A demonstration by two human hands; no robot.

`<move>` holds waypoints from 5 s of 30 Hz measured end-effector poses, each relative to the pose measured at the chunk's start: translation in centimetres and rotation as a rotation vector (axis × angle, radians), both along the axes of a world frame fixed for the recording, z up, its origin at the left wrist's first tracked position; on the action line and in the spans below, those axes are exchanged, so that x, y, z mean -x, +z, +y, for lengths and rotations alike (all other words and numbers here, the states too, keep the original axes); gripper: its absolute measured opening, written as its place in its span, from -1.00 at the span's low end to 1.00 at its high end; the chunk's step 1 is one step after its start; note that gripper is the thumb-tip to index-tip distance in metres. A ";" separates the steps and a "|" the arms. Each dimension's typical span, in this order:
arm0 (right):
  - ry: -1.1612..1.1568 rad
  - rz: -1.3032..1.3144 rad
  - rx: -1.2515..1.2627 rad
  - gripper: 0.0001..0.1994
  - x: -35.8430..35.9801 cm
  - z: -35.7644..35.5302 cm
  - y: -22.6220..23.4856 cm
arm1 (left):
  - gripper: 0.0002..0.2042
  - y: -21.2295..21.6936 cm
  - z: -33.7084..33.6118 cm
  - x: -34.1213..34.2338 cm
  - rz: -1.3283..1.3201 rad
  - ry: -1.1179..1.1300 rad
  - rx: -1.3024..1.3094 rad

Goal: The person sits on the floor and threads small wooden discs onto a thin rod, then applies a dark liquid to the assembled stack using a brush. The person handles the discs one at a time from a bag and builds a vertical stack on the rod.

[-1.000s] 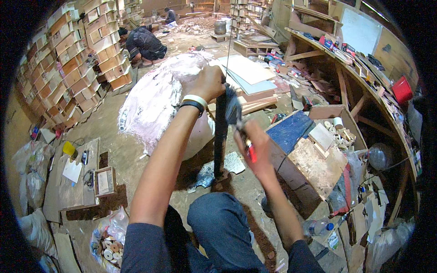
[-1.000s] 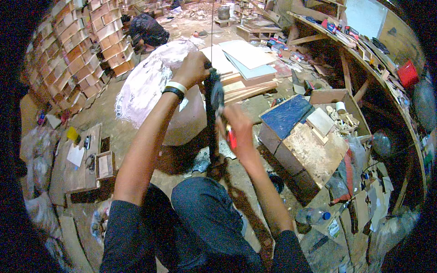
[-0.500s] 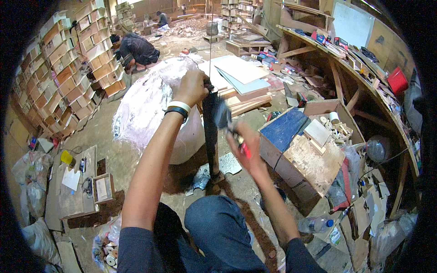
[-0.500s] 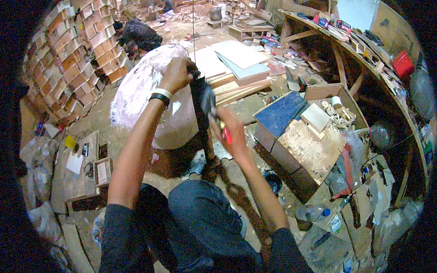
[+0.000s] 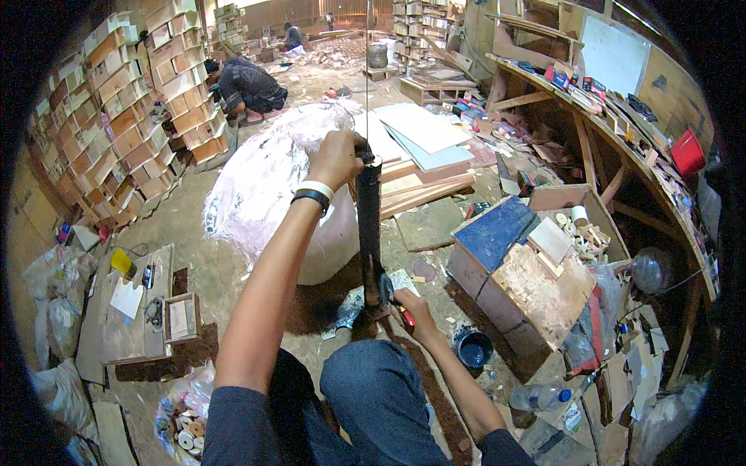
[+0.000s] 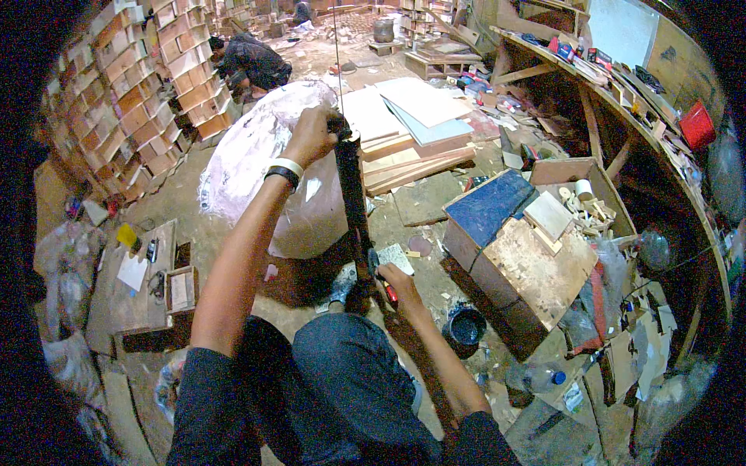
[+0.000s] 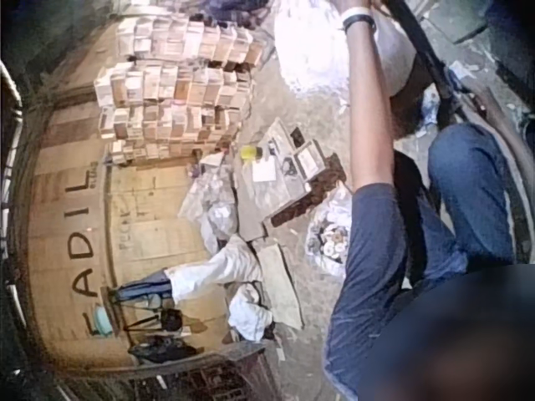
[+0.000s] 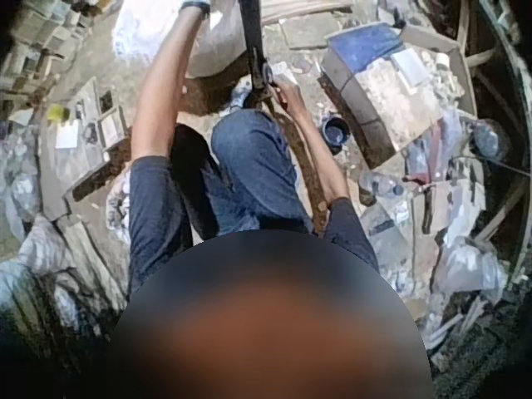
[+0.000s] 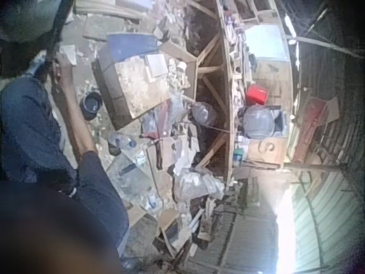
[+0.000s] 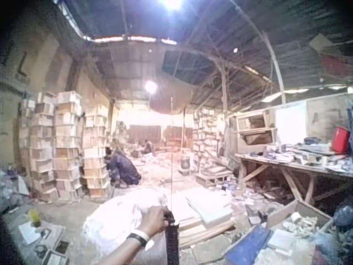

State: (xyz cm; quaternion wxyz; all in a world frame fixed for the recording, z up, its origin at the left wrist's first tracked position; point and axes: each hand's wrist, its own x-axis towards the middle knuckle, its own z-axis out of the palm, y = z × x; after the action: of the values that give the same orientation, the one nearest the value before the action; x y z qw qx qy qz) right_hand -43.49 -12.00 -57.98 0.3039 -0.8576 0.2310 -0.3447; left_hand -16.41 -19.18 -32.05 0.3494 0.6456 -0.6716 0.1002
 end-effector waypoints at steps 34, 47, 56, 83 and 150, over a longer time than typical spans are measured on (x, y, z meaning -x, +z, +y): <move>0.009 -0.176 0.360 -0.81 0.6 -5.8 13.4 | -0.76 -1.6 -0.5 -2.0 0.179 -0.350 -0.025; -0.049 -0.365 0.413 -0.79 1.1 -9.6 18.5 | -0.71 -1.6 -0.4 -2.5 0.348 -0.506 -0.084; 0.178 -0.094 0.178 -0.77 2.0 -3.6 8.6 | -0.72 -0.7 0.2 -1.1 0.150 -0.421 -0.053; -0.206 -0.315 0.314 -0.80 -2.0 -3.9 10.4 | -0.86 -0.7 -1.9 0.1 -0.069 -0.241 0.041; -0.092 -0.080 0.150 -0.88 -2.6 -2.0 -3.6 | -0.76 -1.5 -3.0 -3.0 0.017 0.158 -0.032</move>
State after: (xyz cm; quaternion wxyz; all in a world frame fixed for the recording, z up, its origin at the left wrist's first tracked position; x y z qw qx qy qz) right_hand -40.85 -14.00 -61.58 0.2318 -0.8519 0.2313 -0.4087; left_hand -13.36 -22.16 -33.59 0.3359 0.7029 -0.6170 0.1113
